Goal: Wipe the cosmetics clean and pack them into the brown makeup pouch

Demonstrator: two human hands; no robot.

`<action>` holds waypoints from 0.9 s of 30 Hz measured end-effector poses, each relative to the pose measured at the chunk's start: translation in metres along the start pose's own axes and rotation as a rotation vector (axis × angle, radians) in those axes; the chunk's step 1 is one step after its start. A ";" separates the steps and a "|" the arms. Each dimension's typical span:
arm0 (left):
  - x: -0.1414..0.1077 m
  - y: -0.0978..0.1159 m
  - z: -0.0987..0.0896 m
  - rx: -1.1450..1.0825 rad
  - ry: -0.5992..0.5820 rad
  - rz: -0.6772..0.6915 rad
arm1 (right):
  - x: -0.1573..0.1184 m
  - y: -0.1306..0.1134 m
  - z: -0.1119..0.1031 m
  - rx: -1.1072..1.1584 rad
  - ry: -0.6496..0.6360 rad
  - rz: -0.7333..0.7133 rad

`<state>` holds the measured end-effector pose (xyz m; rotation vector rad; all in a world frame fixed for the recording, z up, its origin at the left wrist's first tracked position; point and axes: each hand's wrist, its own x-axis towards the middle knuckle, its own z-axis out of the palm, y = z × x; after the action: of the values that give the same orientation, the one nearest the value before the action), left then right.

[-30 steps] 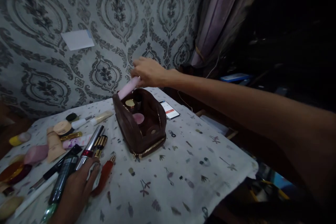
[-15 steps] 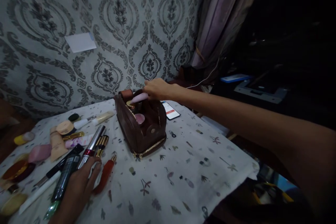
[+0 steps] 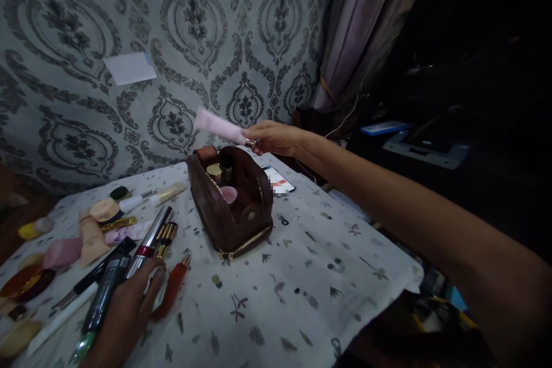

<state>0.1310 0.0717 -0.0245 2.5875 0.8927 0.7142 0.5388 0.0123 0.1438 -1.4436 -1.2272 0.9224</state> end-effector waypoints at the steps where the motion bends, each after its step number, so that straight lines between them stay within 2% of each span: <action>1: 0.000 0.000 0.000 -0.003 0.010 0.000 | -0.003 0.002 0.004 0.197 0.011 -0.024; 3: 0.000 0.000 0.001 0.001 0.030 0.000 | -0.005 0.004 0.016 0.447 -0.014 -0.085; 5: 0.001 -0.001 0.002 0.020 0.031 -0.002 | -0.001 0.003 0.028 0.521 -0.074 -0.110; 7: 0.002 -0.001 0.002 0.031 0.025 -0.010 | 0.007 0.002 0.038 0.501 -0.072 -0.126; 9: 0.002 -0.002 0.002 0.027 0.004 -0.019 | 0.014 0.002 0.044 0.456 -0.011 -0.155; 11: 0.002 -0.001 0.001 0.009 0.003 -0.023 | 0.014 0.001 0.049 0.345 0.002 -0.186; 12: 0.001 -0.002 0.001 0.000 0.007 -0.020 | 0.012 0.000 0.050 0.248 -0.072 -0.180; 14: 0.000 -0.003 0.002 -0.012 0.010 -0.016 | 0.006 -0.003 0.049 0.034 -0.303 -0.160; 15: 0.000 -0.005 0.002 -0.013 0.001 -0.017 | 0.003 -0.004 0.045 -0.035 -0.378 -0.178; 16: -0.001 -0.007 0.002 -0.012 -0.014 -0.019 | 0.003 -0.004 0.038 -0.073 -0.386 -0.218; 17: -0.002 -0.009 0.002 -0.010 -0.024 -0.023 | 0.004 -0.002 0.029 -0.079 -0.266 -0.293; 19: -0.003 -0.014 0.003 -0.008 -0.039 -0.034 | 0.013 0.010 0.006 -0.151 0.185 -0.386; 20: -0.004 -0.016 0.004 -0.009 -0.042 -0.038 | 0.019 0.020 -0.007 -0.307 0.370 -0.319; 21: -0.005 -0.018 0.005 -0.010 -0.040 -0.044 | 0.025 0.033 -0.019 -0.499 0.470 -0.185; 24: -0.008 -0.022 0.012 -0.015 0.009 -0.101 | 0.038 0.082 -0.041 -0.637 0.469 -0.027; 27: -0.010 -0.024 0.018 -0.013 0.076 -0.180 | 0.048 0.123 -0.037 -0.703 0.384 0.010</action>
<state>0.1222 0.0814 -0.0539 2.4435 1.1233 0.7675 0.6113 0.0515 0.0349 -2.0551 -1.3018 0.1771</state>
